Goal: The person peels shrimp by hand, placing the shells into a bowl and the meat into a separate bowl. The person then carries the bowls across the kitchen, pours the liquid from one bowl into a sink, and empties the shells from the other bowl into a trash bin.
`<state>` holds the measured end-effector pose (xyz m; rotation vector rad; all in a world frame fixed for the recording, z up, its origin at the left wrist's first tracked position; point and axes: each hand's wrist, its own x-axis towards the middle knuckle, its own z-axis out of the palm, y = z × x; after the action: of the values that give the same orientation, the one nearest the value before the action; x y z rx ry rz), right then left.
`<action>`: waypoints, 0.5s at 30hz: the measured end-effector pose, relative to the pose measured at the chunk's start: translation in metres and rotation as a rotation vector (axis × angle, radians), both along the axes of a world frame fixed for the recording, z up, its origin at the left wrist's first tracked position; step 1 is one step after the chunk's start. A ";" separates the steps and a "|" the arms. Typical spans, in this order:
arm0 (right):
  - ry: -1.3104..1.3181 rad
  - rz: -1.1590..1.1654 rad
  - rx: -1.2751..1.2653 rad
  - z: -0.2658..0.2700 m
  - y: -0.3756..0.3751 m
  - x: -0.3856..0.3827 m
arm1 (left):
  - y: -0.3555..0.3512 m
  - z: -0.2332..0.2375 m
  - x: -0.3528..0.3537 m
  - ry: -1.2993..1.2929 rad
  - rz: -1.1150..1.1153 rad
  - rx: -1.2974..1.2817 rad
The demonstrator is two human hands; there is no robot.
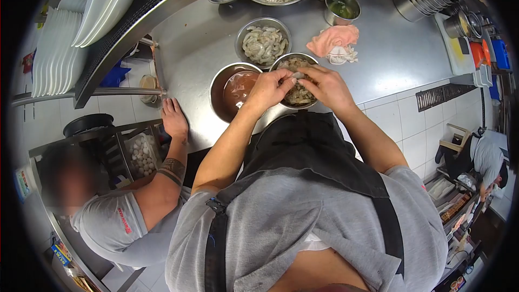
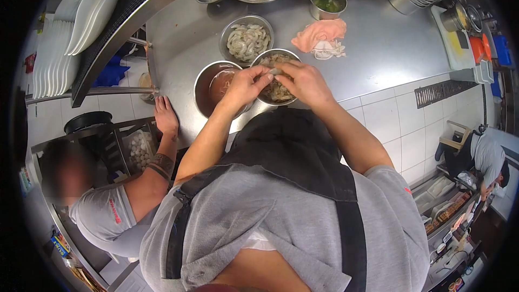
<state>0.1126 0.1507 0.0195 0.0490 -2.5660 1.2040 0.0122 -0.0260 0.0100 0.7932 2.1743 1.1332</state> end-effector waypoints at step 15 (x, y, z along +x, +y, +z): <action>-0.091 -0.022 0.029 -0.001 -0.004 -0.008 | 0.003 0.008 0.004 0.041 0.040 -0.016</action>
<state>0.1043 0.1465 0.0188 -0.0283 -2.6553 1.1870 0.0157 -0.0227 0.0176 0.7753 2.2400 1.1266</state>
